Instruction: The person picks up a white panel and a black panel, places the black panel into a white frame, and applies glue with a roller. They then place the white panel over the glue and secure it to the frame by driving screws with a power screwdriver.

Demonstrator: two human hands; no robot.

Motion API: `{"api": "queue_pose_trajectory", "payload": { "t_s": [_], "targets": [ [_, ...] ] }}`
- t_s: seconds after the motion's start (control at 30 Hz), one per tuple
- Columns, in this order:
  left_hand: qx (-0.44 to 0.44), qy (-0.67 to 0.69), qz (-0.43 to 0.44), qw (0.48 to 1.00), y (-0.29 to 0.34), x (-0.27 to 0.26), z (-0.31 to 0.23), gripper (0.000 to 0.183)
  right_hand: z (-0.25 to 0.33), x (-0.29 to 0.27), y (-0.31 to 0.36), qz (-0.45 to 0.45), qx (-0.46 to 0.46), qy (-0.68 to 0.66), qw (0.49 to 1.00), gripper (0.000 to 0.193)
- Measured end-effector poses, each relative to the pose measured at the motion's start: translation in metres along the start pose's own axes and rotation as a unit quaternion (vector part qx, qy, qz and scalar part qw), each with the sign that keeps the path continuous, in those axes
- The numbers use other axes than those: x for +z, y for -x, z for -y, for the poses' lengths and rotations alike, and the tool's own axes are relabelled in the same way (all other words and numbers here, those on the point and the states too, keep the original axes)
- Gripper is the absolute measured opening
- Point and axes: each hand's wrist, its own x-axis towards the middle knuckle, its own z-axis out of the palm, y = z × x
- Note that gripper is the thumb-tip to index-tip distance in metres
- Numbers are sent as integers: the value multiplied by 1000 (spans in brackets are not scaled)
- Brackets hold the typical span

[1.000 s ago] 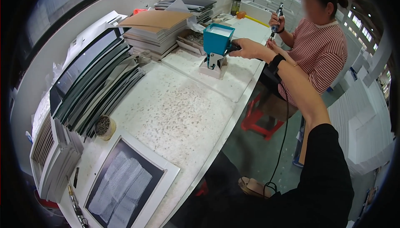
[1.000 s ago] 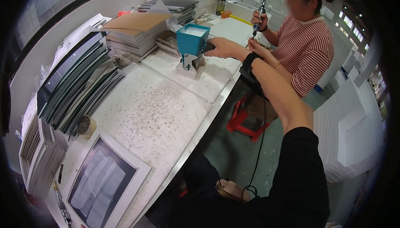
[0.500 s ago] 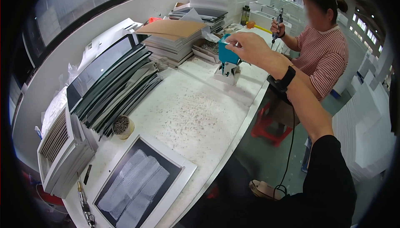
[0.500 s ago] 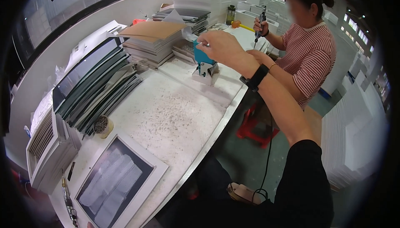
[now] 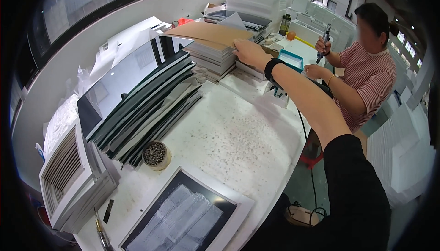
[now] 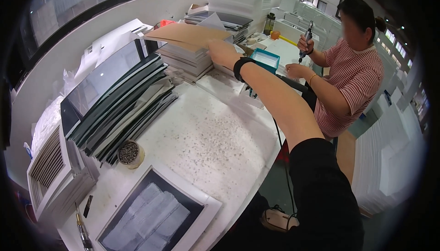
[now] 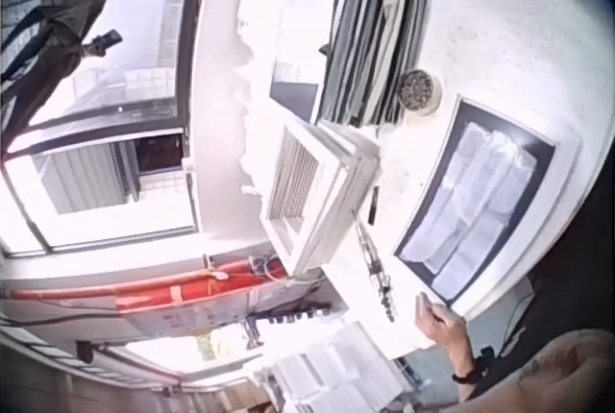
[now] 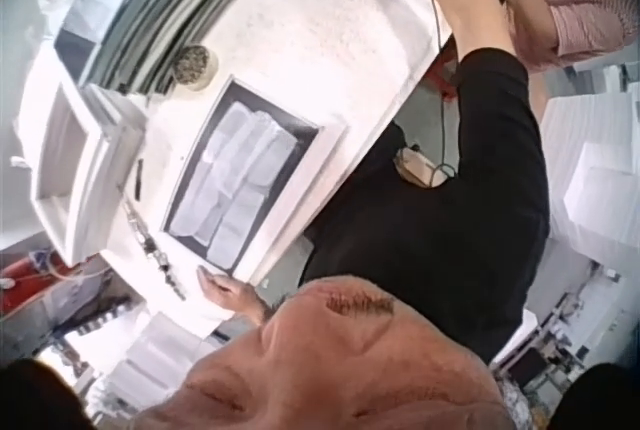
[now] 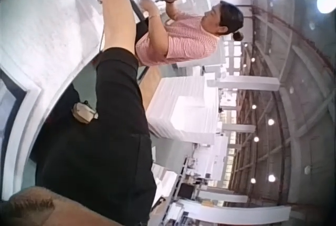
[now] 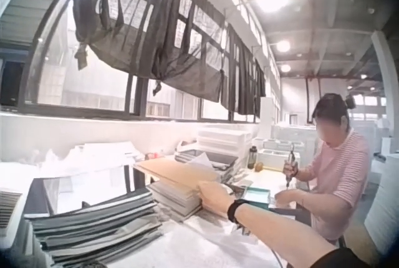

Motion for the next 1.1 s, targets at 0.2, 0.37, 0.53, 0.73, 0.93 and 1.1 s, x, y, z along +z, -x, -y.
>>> {"api": "queue_pose_trajectory", "payload": {
  "t_s": [0.2, 0.37, 0.53, 0.73, 0.93, 1.1],
  "targets": [
    [-21, 5, 31, 999, 3, -7, 3, 41, 8, 16, -24, 3, -90, 127, 988, 12],
    [-10, -6, 34, 999, -1, -10, -2, 42, 40, 10, -7, -63, -181, 177, 965, 5],
    [-14, 6, 17, 1000, 0, -3, -4, 41, 46, -10, 1, -70, -151, 49, 985, 17],
    [4, 0, 7, 1000, 4, -5, 1, 40, 36, -19, -3, 20, -197, -60, 978, 32],
    [0, -2, 10, 1000, 6, -4, 3, 40, 46, 12, 1, -118, -229, 60, 964, 8],
    [-1, -3, 14, 1000, 4, -7, -5, 41, 62, 13, 3, -194, -257, 51, 945, 6]
  ]
}}
